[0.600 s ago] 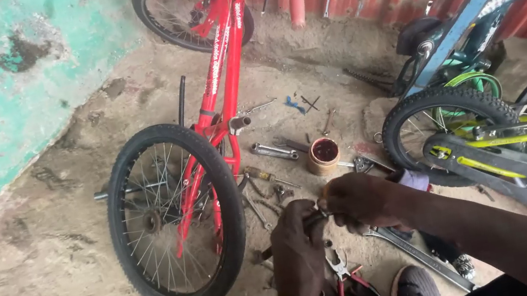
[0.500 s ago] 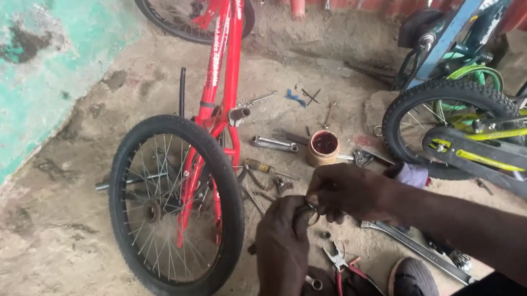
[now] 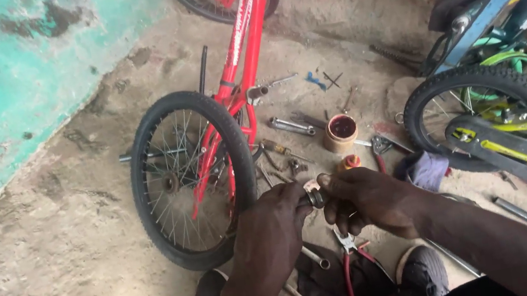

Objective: Adjusting the tension and components of a bicycle wheel axle using a wrench and pliers.

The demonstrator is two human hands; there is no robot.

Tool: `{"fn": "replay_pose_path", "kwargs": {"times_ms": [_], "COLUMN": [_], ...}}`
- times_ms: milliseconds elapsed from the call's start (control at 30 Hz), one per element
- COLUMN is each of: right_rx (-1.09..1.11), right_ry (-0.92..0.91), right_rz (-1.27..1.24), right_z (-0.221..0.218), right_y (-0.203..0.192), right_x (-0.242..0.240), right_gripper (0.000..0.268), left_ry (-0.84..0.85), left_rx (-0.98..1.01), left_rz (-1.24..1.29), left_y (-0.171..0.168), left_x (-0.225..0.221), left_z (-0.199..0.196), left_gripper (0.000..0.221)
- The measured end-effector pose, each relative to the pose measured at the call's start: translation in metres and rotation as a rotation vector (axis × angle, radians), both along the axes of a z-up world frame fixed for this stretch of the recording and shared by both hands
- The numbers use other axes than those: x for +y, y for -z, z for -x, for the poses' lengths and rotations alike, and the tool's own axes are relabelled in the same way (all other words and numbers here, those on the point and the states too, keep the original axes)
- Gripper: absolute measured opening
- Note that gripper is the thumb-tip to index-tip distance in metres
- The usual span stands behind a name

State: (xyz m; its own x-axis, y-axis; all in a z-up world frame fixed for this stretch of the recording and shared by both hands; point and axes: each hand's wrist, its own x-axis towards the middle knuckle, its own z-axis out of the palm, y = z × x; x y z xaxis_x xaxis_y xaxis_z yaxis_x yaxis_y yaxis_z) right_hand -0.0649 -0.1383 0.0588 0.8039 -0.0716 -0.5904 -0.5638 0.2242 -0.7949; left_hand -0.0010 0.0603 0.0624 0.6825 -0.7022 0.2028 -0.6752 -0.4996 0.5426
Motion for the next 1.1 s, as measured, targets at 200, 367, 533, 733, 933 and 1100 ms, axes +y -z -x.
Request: {"fn": "replay_pose_path", "kwargs": {"times_ms": [200, 367, 533, 733, 933, 1100], "right_rx": [0.027, -0.091, -0.363, -0.475, 0.210, 0.064], "right_ry": [0.130, 0.119, -0.037, -0.206, -0.005, 0.110], "right_rz": [0.050, 0.120, 0.330, 0.421, 0.064, -0.011], "right_z": [0.008, 0.009, 0.009, -0.003, -0.007, -0.007], "right_y": [0.017, 0.045, 0.042, 0.047, 0.028, 0.056], "right_x": [0.009, -0.003, -0.004, -0.005, 0.012, 0.011], "right_gripper": [0.027, 0.011, 0.014, 0.039, 0.029, 0.022], "left_ry": [0.112, 0.127, 0.151, 0.067, 0.097, 0.065], "left_rx": [-0.090, 0.105, 0.620, 0.743, 0.357, 0.254], "left_rz": [-0.006, 0.070, 0.211, -0.018, -0.019, 0.064], "left_y": [0.031, 0.046, 0.033, 0.036, 0.056, 0.061], "left_x": [-0.017, -0.021, -0.014, -0.008, -0.007, -0.005], "left_z": [-0.002, -0.010, -0.030, -0.034, -0.029, -0.026], "left_gripper": [0.010, 0.015, 0.013, 0.013, 0.015, 0.012]}}
